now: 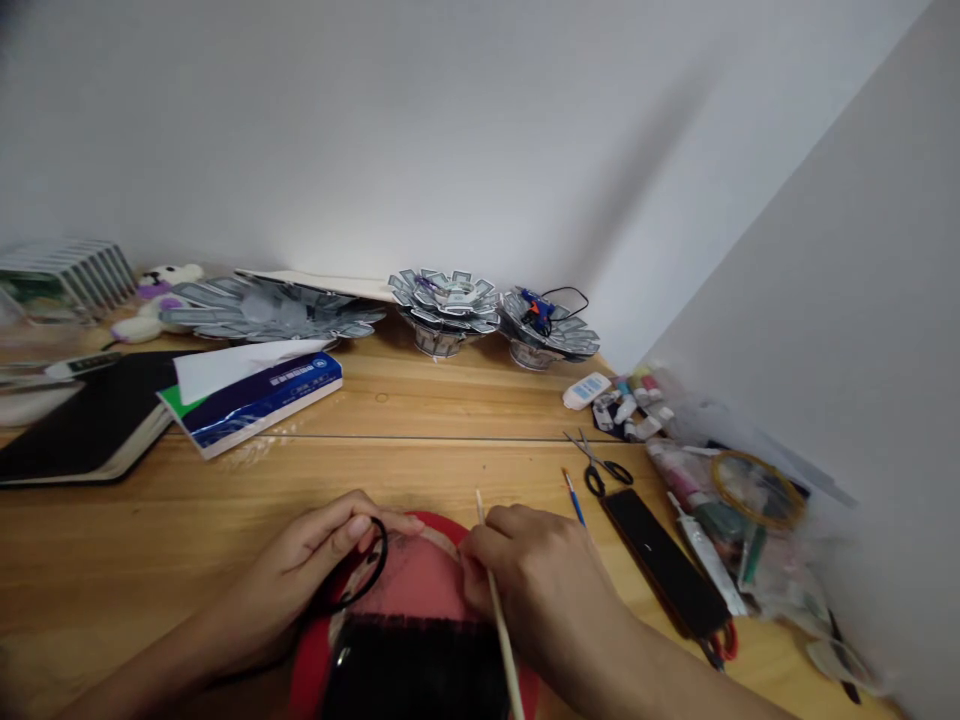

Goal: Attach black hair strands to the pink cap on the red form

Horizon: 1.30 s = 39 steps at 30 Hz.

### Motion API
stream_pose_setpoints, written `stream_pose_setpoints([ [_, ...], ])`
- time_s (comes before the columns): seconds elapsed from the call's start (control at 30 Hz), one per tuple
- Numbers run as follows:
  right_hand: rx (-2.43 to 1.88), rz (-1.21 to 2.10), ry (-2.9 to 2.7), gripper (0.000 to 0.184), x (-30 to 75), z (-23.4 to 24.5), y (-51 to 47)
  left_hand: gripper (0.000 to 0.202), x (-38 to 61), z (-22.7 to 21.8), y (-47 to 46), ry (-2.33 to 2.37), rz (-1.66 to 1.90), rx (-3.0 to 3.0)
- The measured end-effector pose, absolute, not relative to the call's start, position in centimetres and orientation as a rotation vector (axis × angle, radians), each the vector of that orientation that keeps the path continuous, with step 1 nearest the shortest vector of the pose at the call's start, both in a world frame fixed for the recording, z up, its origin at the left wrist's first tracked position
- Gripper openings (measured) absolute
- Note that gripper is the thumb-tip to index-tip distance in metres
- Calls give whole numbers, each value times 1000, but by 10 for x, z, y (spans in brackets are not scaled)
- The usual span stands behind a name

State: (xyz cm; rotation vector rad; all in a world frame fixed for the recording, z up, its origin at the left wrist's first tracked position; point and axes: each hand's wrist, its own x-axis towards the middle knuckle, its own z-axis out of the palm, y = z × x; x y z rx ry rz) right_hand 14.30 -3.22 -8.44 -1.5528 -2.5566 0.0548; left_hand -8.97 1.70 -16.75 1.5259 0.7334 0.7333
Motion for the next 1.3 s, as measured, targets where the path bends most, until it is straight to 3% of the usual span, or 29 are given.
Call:
stream_pose_setpoints([
  [0.3, -1457, 3, -2551, 20, 147, -90, -35, 38, -88, -171, 14, 717, 799, 1601],
  [0.47, -1425, 149, -2565, 18, 152, -84, -37, 32, -93, -173, 14, 721, 819, 1788],
  [0.73, -1277, -23, -2749, 33, 165, -82, -47, 32, -96, -188, 12, 828, 856, 2003],
  [0.97, -1483, 226, -2083, 18, 186, -106, -88, 34, -99, -174, 14, 886, 819, 2065],
  [1.3, -1619, 427, -1704, 6, 155, -127, -138, 30, -99, -180, 12, 897, 823, 2085],
])
